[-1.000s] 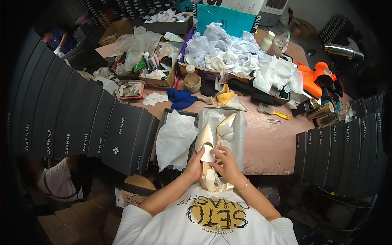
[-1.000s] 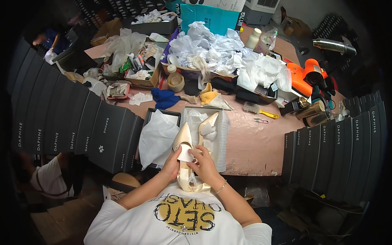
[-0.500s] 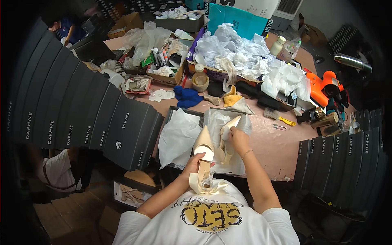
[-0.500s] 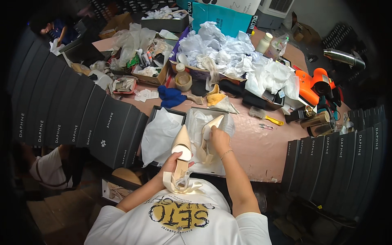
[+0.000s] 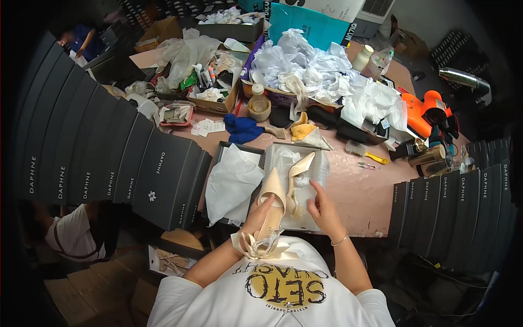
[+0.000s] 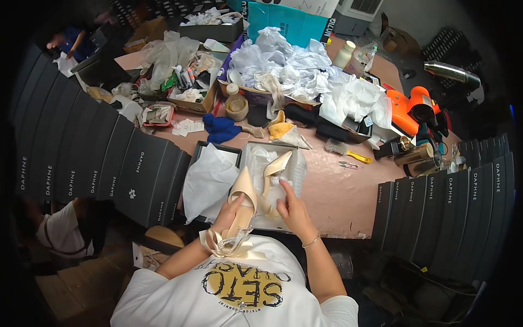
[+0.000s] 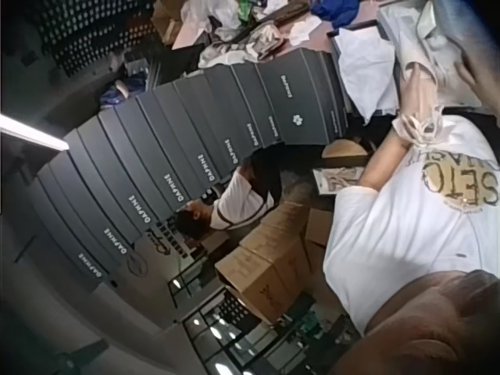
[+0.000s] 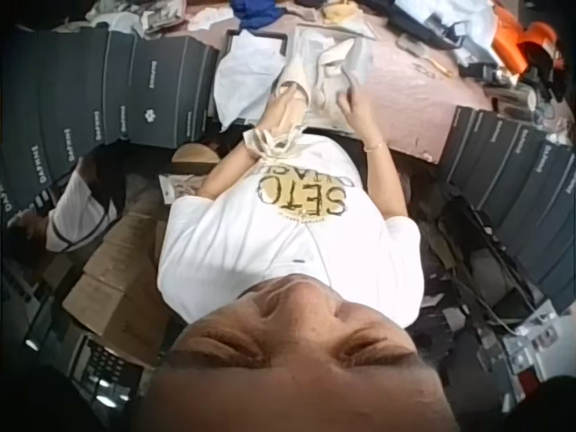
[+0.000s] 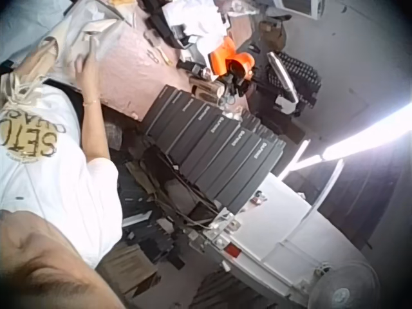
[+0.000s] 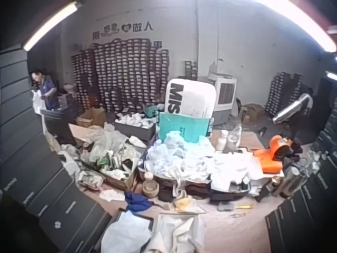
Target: Packaging a pair of high-heeled shoes into a shoe box using tissue paper.
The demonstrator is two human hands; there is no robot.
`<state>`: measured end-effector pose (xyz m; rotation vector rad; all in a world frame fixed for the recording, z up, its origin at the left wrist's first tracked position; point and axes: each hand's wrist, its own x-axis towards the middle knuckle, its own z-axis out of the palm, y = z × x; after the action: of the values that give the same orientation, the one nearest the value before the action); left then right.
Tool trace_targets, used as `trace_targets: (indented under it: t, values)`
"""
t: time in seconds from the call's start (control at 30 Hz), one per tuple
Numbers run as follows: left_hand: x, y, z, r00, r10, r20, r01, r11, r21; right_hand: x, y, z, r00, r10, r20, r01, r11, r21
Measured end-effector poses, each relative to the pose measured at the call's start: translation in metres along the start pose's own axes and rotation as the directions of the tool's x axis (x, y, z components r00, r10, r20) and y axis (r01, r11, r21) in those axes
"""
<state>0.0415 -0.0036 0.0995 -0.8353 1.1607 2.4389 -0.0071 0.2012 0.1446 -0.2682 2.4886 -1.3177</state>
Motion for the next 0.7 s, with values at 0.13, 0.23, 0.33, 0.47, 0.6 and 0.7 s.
trace_targets:
  t: [0.13,0.23,0.33,0.47,0.6,0.7]
  values:
    - [0.003,-0.014,-0.003,0.998,0.017,0.067,-0.019,0.999,0.031,-0.007,-0.03,0.004,0.989,-0.143,-0.039,0.145,0.989,0.037]
    - [0.017,-0.009,-0.009,0.964,-0.106,0.242,0.162,0.961,-0.225,-0.002,-0.037,0.018,0.9,-0.436,-0.029,0.433,0.898,-0.075]
    - [-0.007,0.01,0.024,0.965,-0.039,0.259,0.138,0.917,-0.373,0.003,-0.034,0.033,0.891,-0.45,0.063,0.435,0.805,-0.404]
    - [0.004,-0.009,0.014,0.978,0.028,0.209,0.043,0.943,-0.329,0.012,-0.04,0.039,0.9,-0.434,0.044,0.405,0.795,-0.452]
    - [0.002,-0.008,0.007,0.977,0.007,0.215,0.07,0.934,-0.35,0.008,-0.033,0.05,0.78,-0.623,-0.049,0.57,0.742,-0.352]
    - [0.01,-0.019,-0.004,0.978,0.083,0.189,-0.018,0.946,-0.323,0.008,-0.034,0.052,0.825,-0.565,-0.028,0.513,0.769,-0.382]
